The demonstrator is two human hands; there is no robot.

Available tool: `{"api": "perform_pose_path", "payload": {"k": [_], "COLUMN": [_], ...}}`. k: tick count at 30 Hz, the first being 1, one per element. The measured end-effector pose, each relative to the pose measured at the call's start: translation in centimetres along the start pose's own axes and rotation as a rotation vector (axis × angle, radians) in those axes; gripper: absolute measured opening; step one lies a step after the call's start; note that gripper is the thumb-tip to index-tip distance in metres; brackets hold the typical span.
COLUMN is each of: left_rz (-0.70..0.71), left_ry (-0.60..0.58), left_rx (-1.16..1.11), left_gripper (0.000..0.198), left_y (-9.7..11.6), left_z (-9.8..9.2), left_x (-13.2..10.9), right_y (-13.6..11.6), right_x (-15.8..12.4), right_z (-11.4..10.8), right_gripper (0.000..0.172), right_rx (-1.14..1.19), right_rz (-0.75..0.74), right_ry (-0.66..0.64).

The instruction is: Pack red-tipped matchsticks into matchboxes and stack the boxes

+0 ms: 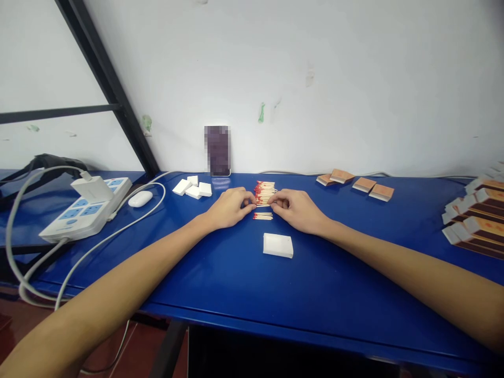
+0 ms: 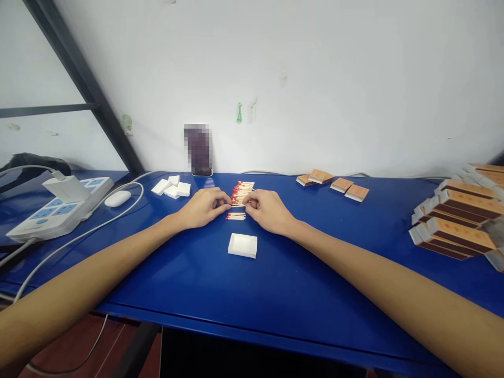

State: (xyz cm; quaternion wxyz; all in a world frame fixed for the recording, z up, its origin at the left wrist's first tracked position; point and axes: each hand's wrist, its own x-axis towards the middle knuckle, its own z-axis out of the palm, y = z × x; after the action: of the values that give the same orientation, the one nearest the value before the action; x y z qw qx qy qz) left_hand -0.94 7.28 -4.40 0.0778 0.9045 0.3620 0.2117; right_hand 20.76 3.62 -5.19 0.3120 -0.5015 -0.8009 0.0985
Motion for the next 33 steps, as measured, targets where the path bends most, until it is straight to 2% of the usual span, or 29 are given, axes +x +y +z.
{"api": "perform_pose_path", "payload": {"k": [6,12,16,21,26,33], "left_rz": [0.025,0.040,0.012,0.032,0.107,0.126], "left_ry": [-0.006,-0.053,-0.049,-0.017,-0.047,-0.082], "left_rx": [-0.017,-0.148,-0.223,-0.107,0.004,0.054], "left_gripper": [0.013,0.016,0.016,0.021,0.029,0.034], "left_y": [0.1,0.5,0.3,-0.2,-0.1,-0.1], "left_z": [-0.2,-1.0,-1.1,-0.5,-0.6,-0.8], "left_x": [0.1,-0.6,-0.7,-0.5,-0.6,-0.6], "right_y": [0.2,0.0,0.0,0.2,0.3,0.1], "right_x": [0.0,0.0,0.0,-0.1,-0.1,-0.2], "right_z": [0.1,0.1,0.1,0.2,0.4,0.3], "right_gripper": [0.021,0.021,0.019,0.019,0.018,0.019], "right_rx": [-0.019,-0.024,-0.053,-0.051,-0.046,-0.060], "right_rz": [-0.018,0.009,-0.036,-0.080,-0.102,-0.114], "right_ry": [0.009,0.013,0.003,0.005,0.005,-0.009]}}
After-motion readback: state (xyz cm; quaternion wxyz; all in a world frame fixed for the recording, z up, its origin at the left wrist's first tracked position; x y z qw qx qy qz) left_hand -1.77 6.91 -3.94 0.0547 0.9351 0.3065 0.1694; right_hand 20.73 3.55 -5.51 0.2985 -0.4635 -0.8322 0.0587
